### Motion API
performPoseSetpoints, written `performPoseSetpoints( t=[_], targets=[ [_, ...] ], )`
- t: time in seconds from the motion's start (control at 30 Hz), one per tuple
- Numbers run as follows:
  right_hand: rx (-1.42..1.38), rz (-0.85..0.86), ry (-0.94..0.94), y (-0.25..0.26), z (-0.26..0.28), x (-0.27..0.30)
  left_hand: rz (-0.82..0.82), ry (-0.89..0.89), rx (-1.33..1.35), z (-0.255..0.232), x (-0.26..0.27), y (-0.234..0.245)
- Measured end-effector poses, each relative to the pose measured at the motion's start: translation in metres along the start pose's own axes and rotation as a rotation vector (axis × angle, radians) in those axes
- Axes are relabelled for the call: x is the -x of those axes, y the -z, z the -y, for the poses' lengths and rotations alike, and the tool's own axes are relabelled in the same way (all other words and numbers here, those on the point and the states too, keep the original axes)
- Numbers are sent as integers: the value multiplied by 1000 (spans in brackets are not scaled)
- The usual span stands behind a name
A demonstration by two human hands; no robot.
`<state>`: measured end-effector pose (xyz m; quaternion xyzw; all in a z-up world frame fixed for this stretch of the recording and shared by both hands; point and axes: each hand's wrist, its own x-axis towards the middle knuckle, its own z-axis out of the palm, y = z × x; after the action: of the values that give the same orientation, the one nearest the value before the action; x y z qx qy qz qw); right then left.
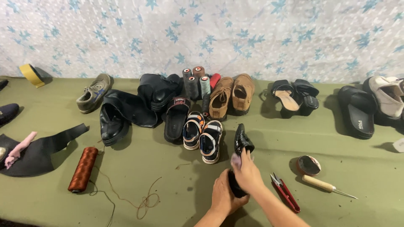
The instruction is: The person wipes a pair of children's sandals with a cloth, cleaning the straps and soles. They then pick up a black high-heeled shoe and wipe it with the same cloth, cleaning the upper and heel. Finally, they pick up a black slide sandal and wipe it with the cloth.
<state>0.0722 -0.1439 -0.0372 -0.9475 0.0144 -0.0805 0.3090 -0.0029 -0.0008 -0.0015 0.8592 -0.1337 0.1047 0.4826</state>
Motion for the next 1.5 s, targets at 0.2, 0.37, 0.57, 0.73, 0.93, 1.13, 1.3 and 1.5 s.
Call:
performPoseSetpoints(
  t=[0.2,0.37,0.57,0.73,0.93,1.13,1.3,1.5],
  targets=[
    [-151,158,-111,20,5,32,-24,-63,32,5,-1,-5],
    [-293,120,-209,11,-2,-20,-7,-106,-34,13,1,-12],
    [-102,48,75,-18,-30,-10,-12,-23,11,6,-1,-8],
    [-184,121,-6,-5,-25,25,22,-56,29,-2,-4,1],
    [57,135,-170,-6,-14,-36,11,-61,37,3,0,-4],
    [123,192,-200,9,5,-20,37,-24,73,12,2,-7],
    [-40,127,-181,-18,-35,4,27,21,26,-10,-6,3],
    [15,119,-206,-12,-22,-33,25,-56,56,-8,-1,7]
  ],
)
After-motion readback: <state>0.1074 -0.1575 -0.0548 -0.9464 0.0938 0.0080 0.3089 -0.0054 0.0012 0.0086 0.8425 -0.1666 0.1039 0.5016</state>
